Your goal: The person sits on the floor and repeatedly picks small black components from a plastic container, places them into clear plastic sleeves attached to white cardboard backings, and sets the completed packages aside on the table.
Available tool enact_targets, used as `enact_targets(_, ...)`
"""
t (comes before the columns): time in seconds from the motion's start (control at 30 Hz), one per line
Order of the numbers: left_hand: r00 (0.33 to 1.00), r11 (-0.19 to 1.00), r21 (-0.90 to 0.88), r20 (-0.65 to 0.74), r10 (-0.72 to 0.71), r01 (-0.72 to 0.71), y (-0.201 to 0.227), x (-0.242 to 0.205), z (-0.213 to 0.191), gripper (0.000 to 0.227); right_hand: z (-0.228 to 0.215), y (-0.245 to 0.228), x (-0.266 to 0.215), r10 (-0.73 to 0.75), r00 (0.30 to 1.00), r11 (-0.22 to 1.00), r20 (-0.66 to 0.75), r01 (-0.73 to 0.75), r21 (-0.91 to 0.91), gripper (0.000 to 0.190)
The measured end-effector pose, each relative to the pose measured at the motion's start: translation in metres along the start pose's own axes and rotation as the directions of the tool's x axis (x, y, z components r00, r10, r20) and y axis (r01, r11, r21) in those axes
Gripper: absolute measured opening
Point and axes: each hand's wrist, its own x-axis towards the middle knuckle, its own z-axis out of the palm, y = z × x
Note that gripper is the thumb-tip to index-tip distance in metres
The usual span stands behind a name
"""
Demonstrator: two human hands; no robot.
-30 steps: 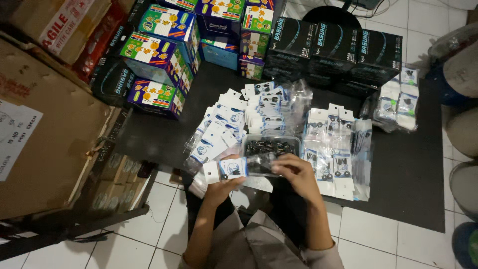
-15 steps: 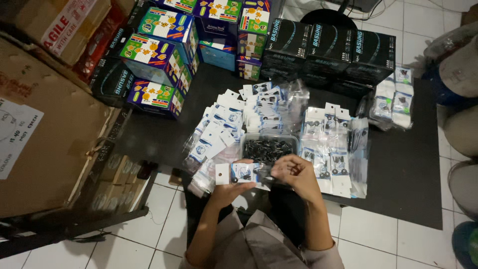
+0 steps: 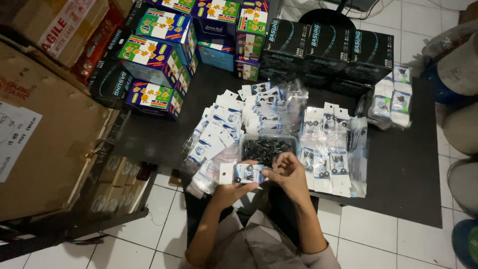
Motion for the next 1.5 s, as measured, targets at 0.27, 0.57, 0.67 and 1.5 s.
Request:
enact_targets(0.27,0.997,0.998,-0.021,0.05,0.061,-0.06,0.002,0.001,0.003,0.053,0.002,-0.012,-0.003,0.08,0.991,0.994,0.107,-0.072,-0.081,0.029)
enact_targets(0.57,0.995,0.998,-0.019,0.081,0.058,-0.057,0.015,0.006,0.007,0.048,-0.008,-0.007,-0.006,0.08,0.989,0.996,0.122,-0.075,-0.047,0.032)
enact_targets(0.67,0.997,0.999,-0.005,0.071,0.043,-0.042,0.006,0.008,0.002,0.051,-0.009,0.003,-0.005,0.07,0.997,0.995,0.026,-0.068,-0.079,0.03)
enact_targets(1.5,0.981,0.999,0.039,-0.194,-0.007,0.015,-0.009,0.002,0.016,0.029,-0.005,-0.012,-0.011,0.017,0.999,0.952,-0.047,-0.03,-0.303,0.028)
